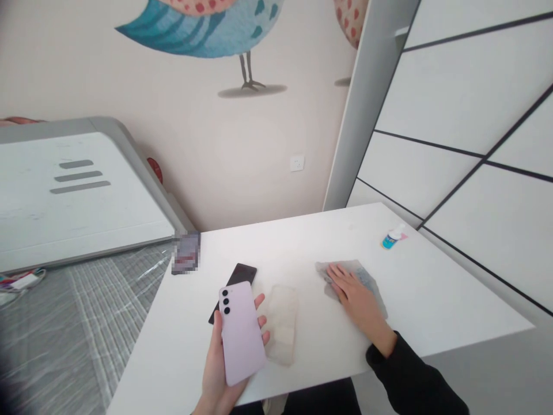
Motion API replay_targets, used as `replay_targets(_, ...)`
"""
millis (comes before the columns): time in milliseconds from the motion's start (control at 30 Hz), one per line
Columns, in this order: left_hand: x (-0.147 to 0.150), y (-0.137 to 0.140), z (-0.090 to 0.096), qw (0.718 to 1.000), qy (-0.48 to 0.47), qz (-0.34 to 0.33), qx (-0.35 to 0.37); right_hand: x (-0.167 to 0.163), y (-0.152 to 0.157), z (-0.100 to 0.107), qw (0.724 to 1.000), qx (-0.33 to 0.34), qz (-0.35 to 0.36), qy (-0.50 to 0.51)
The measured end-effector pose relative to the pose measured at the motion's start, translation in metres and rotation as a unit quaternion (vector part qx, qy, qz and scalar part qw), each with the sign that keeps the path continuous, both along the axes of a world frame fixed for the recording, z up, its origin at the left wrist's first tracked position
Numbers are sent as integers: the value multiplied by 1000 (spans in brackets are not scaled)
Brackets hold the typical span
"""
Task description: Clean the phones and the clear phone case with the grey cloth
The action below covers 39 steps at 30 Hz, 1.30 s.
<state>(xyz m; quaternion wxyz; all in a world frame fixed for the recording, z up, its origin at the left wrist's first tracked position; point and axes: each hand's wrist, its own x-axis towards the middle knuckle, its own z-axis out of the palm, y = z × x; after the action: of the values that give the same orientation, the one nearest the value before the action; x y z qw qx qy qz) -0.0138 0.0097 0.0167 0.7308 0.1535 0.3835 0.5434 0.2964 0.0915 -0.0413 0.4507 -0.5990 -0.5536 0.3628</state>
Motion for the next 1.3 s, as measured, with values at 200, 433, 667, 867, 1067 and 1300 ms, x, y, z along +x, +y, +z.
replay_targets(200, 12, 1, 4, 995, 84, -28, 47, -33, -27, 12, 969, -12, -103, 222)
replay_targets(433, -30, 31, 11, 871, 463, -25, 163, -65, -54, 42, 901, -86, -83, 416)
replay_targets(667, -44, 58, -11, 621, 755, -26, 208, -53, -54, 26, 879, -119, -42, 460)
replay_targets(867, -46, 64, -21, 505, 833, -38, 223, -46, -52, 10, 880, -109, -67, 456)
replay_targets(1067, -25, 26, -21, 473, 840, -27, 266, -50, -55, 12, 919, -41, -56, 388)
replay_targets(1300, 18, -41, -58, 543, 789, -63, 280, -92, -51, 19, 938, 96, 330, -44)
